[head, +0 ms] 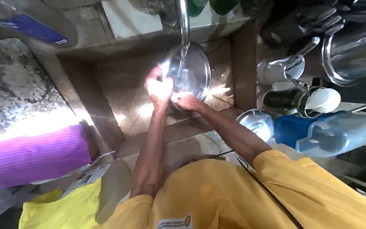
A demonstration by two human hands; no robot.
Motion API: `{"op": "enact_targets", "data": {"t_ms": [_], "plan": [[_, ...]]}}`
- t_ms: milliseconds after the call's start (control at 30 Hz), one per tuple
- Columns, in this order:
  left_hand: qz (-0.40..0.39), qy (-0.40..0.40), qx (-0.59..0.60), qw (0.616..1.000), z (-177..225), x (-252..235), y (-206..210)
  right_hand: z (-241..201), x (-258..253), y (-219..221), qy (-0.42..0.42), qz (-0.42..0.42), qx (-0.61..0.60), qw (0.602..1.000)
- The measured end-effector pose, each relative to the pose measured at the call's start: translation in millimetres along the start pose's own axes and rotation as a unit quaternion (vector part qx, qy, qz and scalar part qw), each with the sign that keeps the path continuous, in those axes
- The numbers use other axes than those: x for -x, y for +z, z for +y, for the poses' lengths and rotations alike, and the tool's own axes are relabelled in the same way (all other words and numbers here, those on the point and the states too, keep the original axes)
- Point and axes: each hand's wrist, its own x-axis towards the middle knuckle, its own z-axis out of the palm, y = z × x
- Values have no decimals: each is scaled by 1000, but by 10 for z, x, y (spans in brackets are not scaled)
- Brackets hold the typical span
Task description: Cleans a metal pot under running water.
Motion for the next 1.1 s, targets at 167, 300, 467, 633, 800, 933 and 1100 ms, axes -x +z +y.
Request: {"op": "enact_targets", "data": {"t_ms": [167,300,467,633,800,933,1100], "plan": [[-31,-87,-32,995,251,-130,147,-171,487,-234,-58,11,-312,948],[-132,-144,-51,979,517,-249,307,-194,585,-163,-7,186,-246,951],[-188,-52,-61,979,707,-401,174,-338,623,-440,84,260,-556,785],[-3,-24,-42,999,340,-125,-357,-666,486,-763,82,236,-785,567],[41,-195,88,976,-162,377,-479,-824,414,-871,75,231,-874,422],[-10,-259,165,952,-280,389,-265,-740,362,-854,67,272,-895,347],[-99,-290,117,945,-189,108,82,-557,469,-917,42,344,-871,349]]}}
